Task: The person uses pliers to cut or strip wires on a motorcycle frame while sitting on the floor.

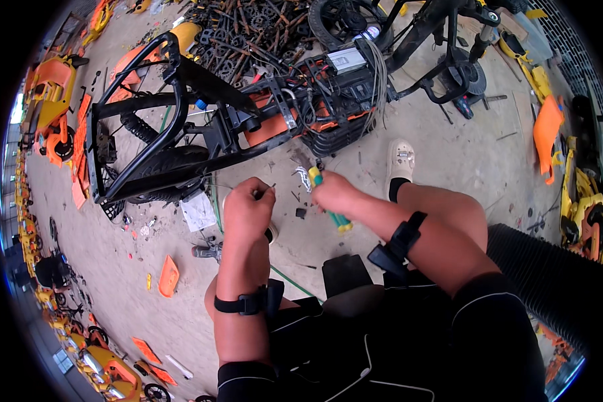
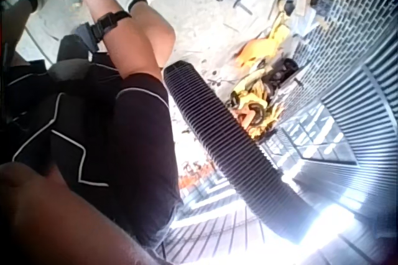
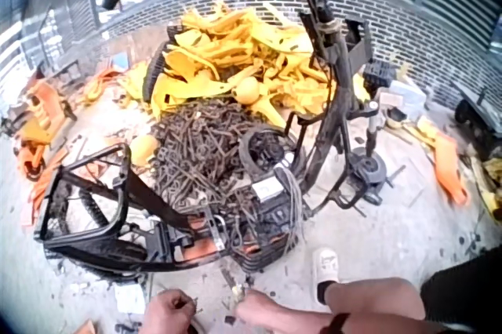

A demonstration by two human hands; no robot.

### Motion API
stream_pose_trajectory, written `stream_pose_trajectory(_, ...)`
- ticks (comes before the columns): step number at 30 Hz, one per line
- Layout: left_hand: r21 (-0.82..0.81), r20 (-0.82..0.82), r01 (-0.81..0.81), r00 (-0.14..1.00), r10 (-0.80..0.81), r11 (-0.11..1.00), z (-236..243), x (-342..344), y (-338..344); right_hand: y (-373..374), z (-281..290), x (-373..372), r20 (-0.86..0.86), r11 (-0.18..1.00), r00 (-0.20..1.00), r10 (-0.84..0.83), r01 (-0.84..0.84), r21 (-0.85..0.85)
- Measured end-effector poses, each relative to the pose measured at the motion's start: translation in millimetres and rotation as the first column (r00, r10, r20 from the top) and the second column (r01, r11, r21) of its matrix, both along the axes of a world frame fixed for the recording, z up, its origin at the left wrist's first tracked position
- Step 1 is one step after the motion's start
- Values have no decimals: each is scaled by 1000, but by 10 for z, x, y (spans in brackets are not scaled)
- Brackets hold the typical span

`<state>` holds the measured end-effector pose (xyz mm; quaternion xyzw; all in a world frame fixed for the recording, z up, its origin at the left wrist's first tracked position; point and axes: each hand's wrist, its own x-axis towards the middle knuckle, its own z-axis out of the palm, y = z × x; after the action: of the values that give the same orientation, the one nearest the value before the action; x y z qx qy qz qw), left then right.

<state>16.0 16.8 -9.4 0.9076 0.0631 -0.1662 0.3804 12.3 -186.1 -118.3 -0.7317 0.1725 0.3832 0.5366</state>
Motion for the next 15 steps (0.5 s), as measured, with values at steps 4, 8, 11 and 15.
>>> stream_pose_trajectory(4,-66,57,-38,998,41,997,-31,56,124,-110,279,204,-48,980,979,199,-199,-11)
stream_pose_trajectory(8,-26,4,-6,1000,6,1000,-39,194,41,-52,346,248,-73,959,956,284,-285,5)
stream_pose_trajectory(11,48,8,25,1000,-25,999,-143,298,25,-19,380,317,-85,930,928,364,-367,-21)
stream_pose_trajectory(15,127,-80,66,995,-56,990,-175,434,-12,-7,447,412,-98,907,907,409,-415,-64)
